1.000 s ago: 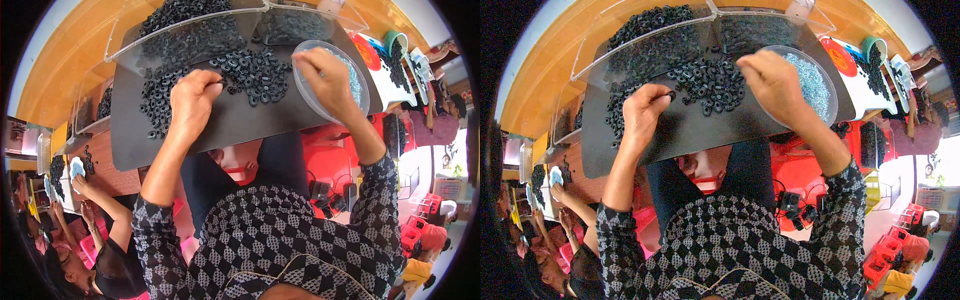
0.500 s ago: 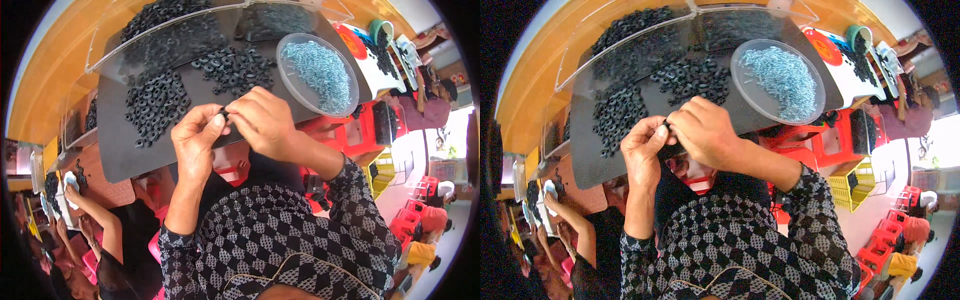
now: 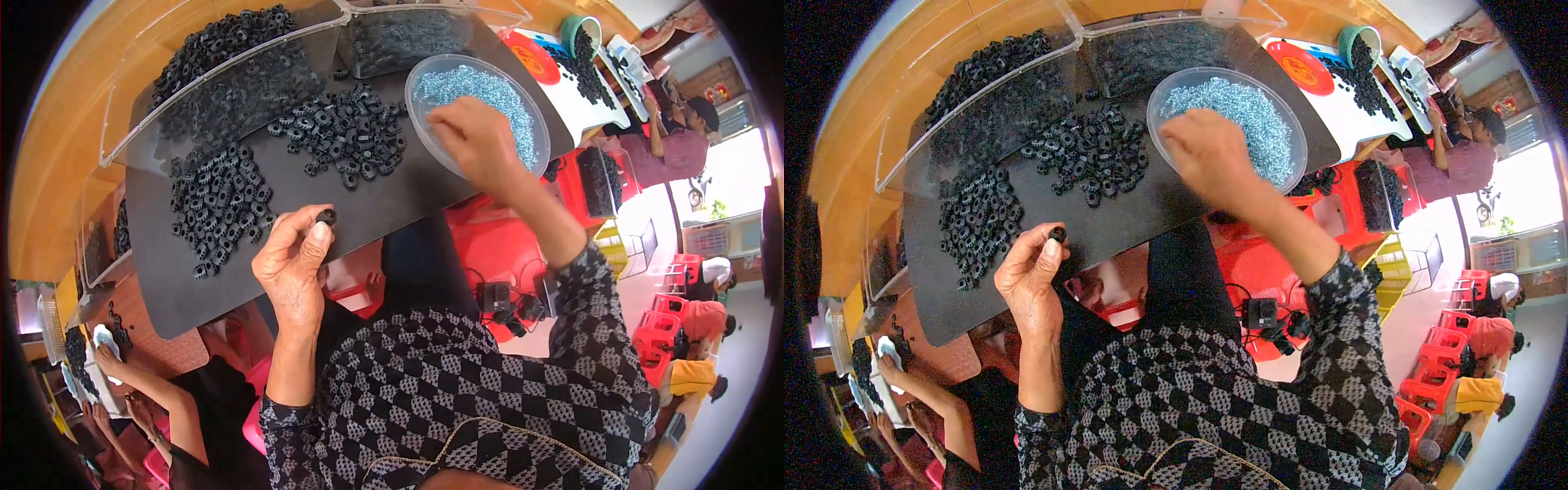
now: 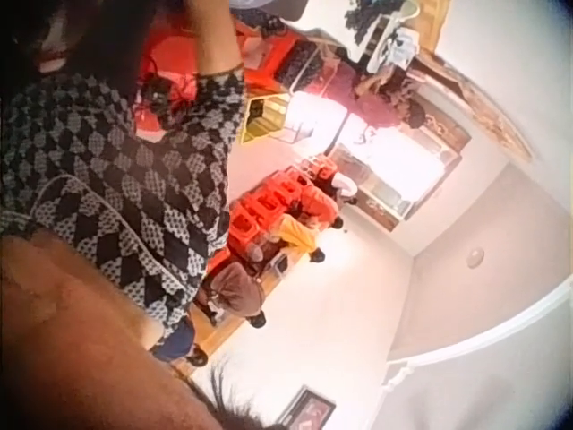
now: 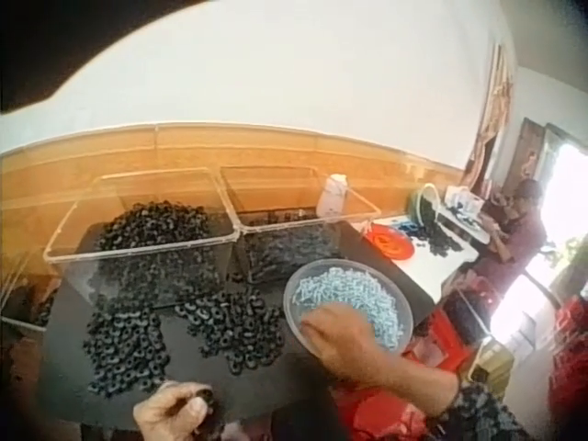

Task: The person picks up a black plastic component and a small metal pin, inserts the pin into the component, and places the assembled piece onto the table.

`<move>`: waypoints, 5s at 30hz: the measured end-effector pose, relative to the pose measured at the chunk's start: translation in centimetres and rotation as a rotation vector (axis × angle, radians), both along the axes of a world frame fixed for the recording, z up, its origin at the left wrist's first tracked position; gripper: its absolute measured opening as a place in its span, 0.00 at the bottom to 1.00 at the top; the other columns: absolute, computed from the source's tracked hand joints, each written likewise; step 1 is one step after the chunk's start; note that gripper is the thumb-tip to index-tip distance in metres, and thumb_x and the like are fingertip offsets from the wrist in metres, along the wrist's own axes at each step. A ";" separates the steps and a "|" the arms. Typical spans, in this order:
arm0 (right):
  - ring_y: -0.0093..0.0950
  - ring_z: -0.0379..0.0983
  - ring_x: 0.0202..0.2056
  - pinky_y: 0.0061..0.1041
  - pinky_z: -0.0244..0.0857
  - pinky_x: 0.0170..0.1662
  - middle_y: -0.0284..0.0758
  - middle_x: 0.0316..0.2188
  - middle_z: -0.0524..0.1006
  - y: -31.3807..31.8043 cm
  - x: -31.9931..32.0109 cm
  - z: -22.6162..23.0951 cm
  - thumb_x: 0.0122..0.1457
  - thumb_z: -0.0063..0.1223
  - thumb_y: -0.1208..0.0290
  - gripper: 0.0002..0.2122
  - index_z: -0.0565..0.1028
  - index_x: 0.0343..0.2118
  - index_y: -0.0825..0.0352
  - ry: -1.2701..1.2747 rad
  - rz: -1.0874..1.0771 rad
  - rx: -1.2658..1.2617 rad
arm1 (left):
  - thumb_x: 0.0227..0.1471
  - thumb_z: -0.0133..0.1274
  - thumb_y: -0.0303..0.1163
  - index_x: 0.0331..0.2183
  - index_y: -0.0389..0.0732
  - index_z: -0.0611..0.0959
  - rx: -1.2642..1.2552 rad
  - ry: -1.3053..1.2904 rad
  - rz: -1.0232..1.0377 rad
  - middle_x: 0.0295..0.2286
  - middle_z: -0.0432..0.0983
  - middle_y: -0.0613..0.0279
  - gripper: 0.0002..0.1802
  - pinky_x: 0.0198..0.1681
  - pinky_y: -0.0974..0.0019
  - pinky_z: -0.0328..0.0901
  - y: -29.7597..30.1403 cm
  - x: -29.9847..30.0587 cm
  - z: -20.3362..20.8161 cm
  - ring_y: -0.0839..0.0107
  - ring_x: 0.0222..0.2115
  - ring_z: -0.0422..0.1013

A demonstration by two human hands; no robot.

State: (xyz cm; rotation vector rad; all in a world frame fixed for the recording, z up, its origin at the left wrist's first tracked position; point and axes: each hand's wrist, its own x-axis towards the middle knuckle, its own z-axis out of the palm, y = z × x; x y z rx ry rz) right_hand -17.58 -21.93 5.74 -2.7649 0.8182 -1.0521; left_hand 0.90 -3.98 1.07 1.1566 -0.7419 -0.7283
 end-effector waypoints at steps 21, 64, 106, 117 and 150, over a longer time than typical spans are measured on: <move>0.41 0.69 0.31 0.37 0.64 0.33 0.40 0.24 0.72 -1.2 -0.4 1.0 0.47 0.51 0.78 0.04 0.70 0.27 0.67 0.180 0.103 -0.111 | 0.48 0.56 0.23 0.36 0.33 0.81 -0.008 0.179 -0.121 0.28 0.75 0.63 0.10 0.32 0.78 0.65 -0.2 0.3 -0.2 0.78 0.27 0.70; 0.25 0.72 0.26 0.24 0.64 0.31 0.37 0.23 0.73 5.4 7.8 1.3 0.50 0.55 0.72 0.06 0.75 0.27 0.70 -0.058 0.287 0.716 | 0.48 0.55 0.23 0.35 0.31 0.79 -0.112 0.240 -0.038 0.27 0.76 0.62 0.09 0.31 0.76 0.67 1.1 -0.3 -1.0 0.78 0.26 0.70; 0.11 0.64 0.23 0.13 0.60 0.26 0.25 0.22 0.72 7.7 9.1 -1.7 0.48 0.55 0.78 0.06 0.73 0.31 0.69 -0.324 0.284 0.859 | 0.49 0.53 0.20 0.35 0.31 0.78 -0.143 0.439 0.032 0.27 0.75 0.64 0.08 0.35 0.77 0.66 0.0 0.3 0.0 0.79 0.27 0.70; 0.11 0.67 0.25 0.13 0.61 0.28 0.25 0.23 0.74 8.8 8.3 -1.3 0.49 0.54 0.80 0.05 0.74 0.31 0.68 -0.462 0.314 0.891 | 0.46 0.55 0.18 0.33 0.31 0.79 -0.171 0.419 0.022 0.27 0.74 0.65 0.08 0.35 0.78 0.65 0.1 -0.2 0.9 0.80 0.26 0.69; 0.14 0.67 0.31 0.13 0.61 0.36 0.28 0.28 0.74 9.3 6.8 -1.6 0.54 0.52 0.79 0.06 0.76 0.35 0.72 -0.333 0.324 0.958 | 0.44 0.57 0.20 0.34 0.31 0.79 -0.137 0.146 0.000 0.30 0.77 0.60 0.11 0.37 0.74 0.66 1.8 -0.3 -1.1 0.74 0.31 0.72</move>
